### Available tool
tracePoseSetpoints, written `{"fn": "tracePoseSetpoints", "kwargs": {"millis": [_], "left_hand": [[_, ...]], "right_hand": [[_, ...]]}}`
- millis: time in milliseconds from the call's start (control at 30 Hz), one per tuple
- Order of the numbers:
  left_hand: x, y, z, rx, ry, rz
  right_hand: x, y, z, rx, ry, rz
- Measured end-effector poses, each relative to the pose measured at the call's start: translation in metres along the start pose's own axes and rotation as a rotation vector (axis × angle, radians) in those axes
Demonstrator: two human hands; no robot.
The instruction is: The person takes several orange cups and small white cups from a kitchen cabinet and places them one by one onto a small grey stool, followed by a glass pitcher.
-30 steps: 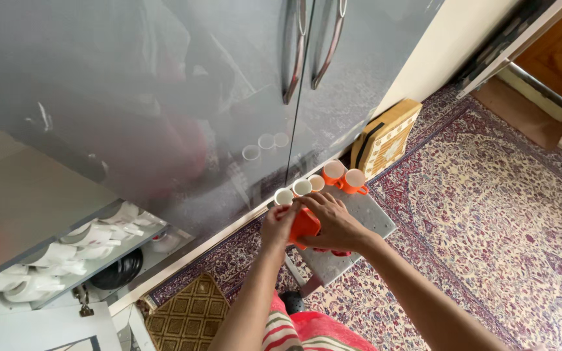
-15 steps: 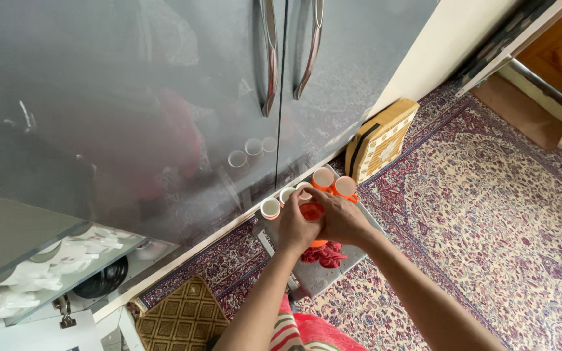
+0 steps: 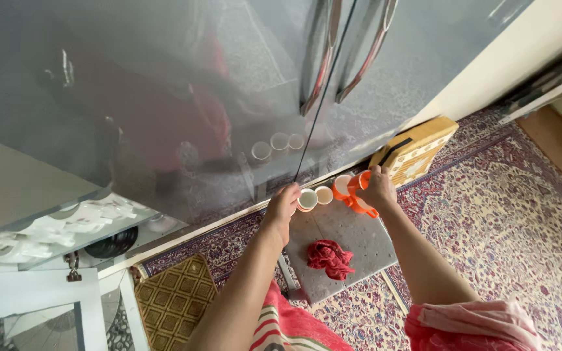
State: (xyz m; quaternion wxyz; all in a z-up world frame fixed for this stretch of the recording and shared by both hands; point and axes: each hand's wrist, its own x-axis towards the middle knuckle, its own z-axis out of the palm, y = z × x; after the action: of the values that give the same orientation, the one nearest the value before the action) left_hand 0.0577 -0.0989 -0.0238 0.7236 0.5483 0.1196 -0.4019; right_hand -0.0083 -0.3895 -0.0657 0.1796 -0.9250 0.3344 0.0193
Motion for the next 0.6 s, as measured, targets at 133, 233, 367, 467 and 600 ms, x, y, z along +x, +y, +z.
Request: {"fn": "tracePoseSetpoints", "kwargs": {"millis": [133, 233, 367, 467, 600], "left_hand": [[-0.004, 0.011, 0.002, -0.018, 0.050, -0.113], [-0.002, 0.012, 0.001, -0.021, 0.014, -0.106], [0.002, 0.009, -0.008, -0.027, 0.036, -0.102], [0.005, 0.005, -0.013, -0.032, 0.056, -0.108], [0.006, 0.002, -0.015, -0.059, 0.054, -0.110]], "right_hand": [[0.012, 0.004, 0.018, -0.063, -0.077, 0.013], [0.017, 0.004, 0.026, -0.090, -0.106, 0.032], [0.016, 0.003, 0.029, -0.099, -0.061, -0.022], [0.017, -0.004, 0.025, -0.164, -0.114, 0.038], [0.006, -0.014, 0.017, -0.198, -0.104, 0.001]]}}
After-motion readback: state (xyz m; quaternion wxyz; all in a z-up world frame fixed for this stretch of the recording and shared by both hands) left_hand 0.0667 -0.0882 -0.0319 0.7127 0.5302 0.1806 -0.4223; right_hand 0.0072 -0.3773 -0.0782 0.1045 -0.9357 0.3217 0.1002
